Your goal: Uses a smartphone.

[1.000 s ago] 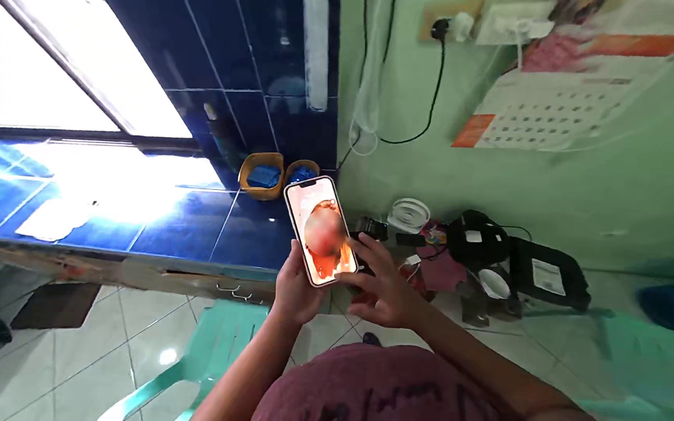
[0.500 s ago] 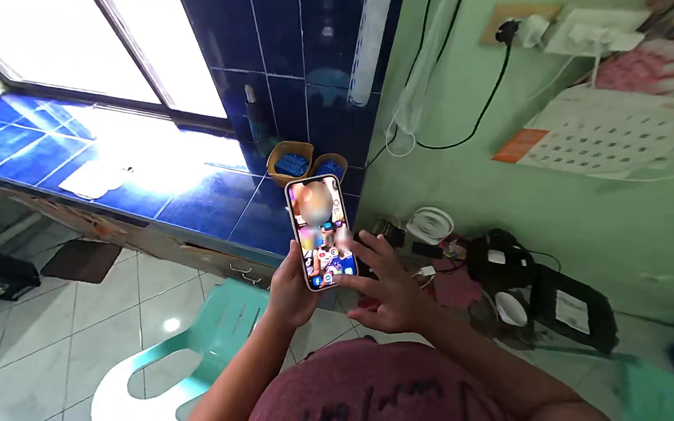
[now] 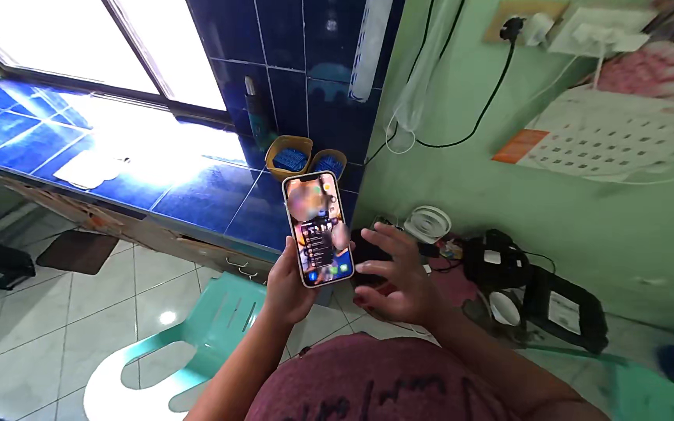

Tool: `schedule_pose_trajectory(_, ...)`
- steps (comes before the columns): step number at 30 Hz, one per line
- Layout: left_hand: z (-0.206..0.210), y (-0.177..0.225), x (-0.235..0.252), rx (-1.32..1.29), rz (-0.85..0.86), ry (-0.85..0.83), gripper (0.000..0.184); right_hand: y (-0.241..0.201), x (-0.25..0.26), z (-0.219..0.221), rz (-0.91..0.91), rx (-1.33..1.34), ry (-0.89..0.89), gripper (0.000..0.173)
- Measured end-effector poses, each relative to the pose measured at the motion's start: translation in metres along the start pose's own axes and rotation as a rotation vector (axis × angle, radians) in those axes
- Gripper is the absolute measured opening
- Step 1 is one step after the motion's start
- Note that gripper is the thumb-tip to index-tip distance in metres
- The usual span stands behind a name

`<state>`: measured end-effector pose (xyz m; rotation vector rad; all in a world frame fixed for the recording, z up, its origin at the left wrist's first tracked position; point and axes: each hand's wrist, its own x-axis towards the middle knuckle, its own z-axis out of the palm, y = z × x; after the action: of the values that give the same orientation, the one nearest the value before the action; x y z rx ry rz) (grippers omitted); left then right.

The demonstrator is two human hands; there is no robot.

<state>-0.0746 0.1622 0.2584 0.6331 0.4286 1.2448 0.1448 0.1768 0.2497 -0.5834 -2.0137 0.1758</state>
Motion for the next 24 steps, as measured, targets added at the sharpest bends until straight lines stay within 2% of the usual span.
schedule_pose_trajectory(2, -0.003, 0.000, -0.002, 0.002, 0.008, -0.074, 0.057, 0.000, 0.000, -0.008, 0.021, 0.038, 0.037, 0.012)
schedule_pose_trajectory(3, -0.003, 0.001, -0.003, -0.012, 0.006, -0.097, 0.058, 0.000, 0.001, -0.012, 0.031, 0.055, 0.034, 0.014)
schedule_pose_trajectory(7, -0.004, 0.002, -0.009, -0.077, -0.013, -0.094, 0.054, -0.002, 0.005, -0.019, 0.069, 0.050, -0.030, 0.042)
schedule_pose_trajectory(12, 0.002, 0.002, -0.015, -0.059, -0.031, -0.032, 0.049, -0.005, 0.013, -0.009, 0.075, -0.009, -0.150, 0.055)
schedule_pose_trajectory(19, 0.003, -0.001, -0.023, -0.019, -0.020, -0.006, 0.049, -0.010, 0.009, -0.001, 0.046, 0.003, -0.244, 0.050)
schedule_pose_trajectory(24, -0.002, -0.003, -0.027, 0.068, 0.009, -0.078, 0.055, -0.007, 0.012, 0.000, 0.087, -0.020, -0.238, 0.051)
